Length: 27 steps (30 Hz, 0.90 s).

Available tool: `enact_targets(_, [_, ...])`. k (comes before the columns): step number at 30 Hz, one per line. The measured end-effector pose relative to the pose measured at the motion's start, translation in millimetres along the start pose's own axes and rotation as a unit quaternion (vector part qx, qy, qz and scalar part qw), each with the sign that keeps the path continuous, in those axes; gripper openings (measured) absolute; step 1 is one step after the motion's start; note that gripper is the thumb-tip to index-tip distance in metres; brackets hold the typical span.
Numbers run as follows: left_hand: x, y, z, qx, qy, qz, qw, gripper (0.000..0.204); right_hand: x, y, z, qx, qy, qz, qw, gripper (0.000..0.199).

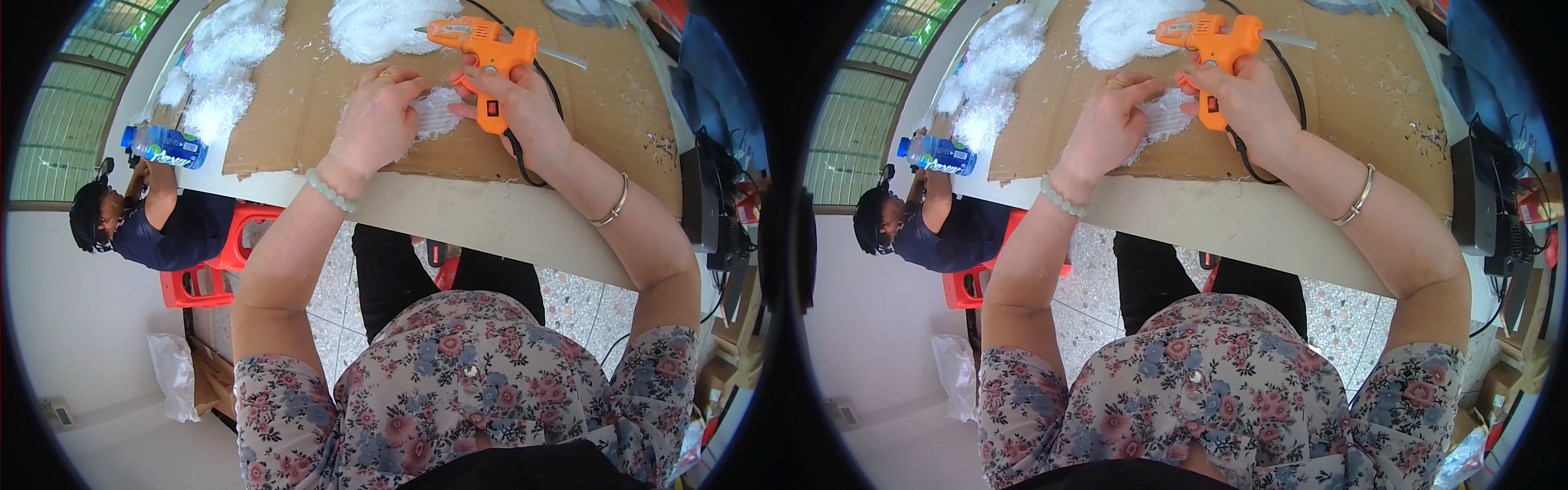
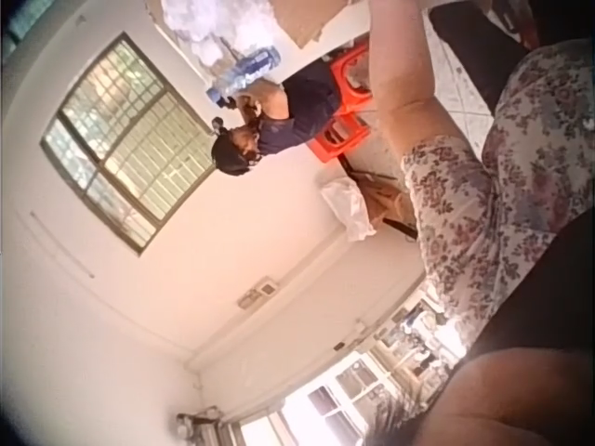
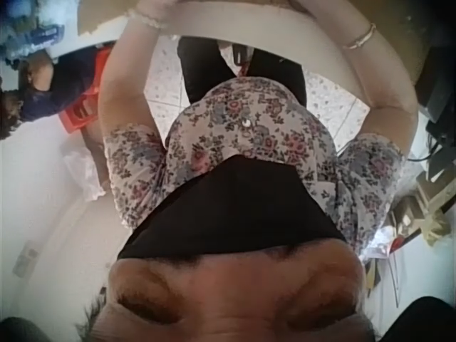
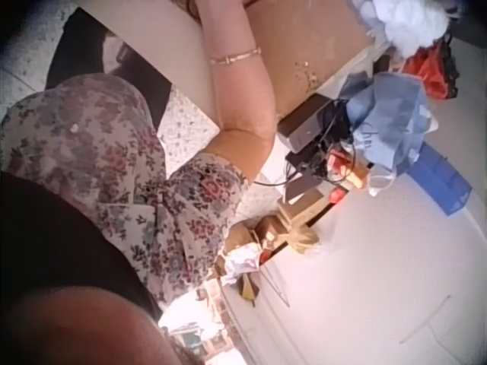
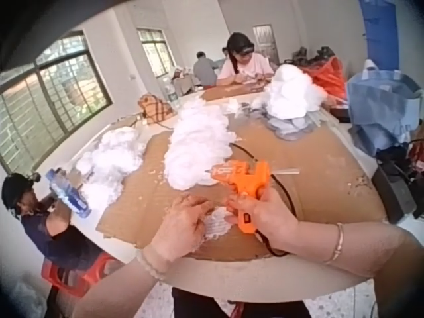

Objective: Gluing white stuffing material onto a template using a hot glue gun.

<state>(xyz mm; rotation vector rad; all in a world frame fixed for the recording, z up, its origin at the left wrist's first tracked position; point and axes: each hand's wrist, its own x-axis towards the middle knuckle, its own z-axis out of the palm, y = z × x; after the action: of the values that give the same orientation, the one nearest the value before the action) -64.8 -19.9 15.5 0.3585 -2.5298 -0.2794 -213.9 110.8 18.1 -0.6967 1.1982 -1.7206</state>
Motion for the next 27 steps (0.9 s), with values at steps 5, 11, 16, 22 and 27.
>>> enact_targets(5, [-5, 5, -7, 0.057, -0.038, 0.101, 0.993, 0.034, -2, -1, 4, 0.014, -0.002, -0.009, 1.000, 0.030])
enact_targets(11, [-10, 14, -12, 0.125, -0.041, 0.132, 0.982, 0.030, 7, -6, -2, -0.028, -0.002, -0.028, 0.999, 0.032])
enact_targets(16, [-13, 16, -15, 0.183, -0.053, 0.157, 0.969, 0.025, 8, -13, 6, -0.074, -0.020, -0.024, 0.997, 0.034])
enact_targets(22, [-16, 20, -14, 0.195, -0.057, 0.157, 0.967, 0.021, 14, -3, 8, -0.104, -0.041, -0.004, 0.994, 0.034])
enact_targets(27, [-23, 7, -33, 0.038, -0.014, 0.108, 0.993, 0.023, 12, -1, 8, -0.075, -0.028, -0.004, 0.997, 0.035])
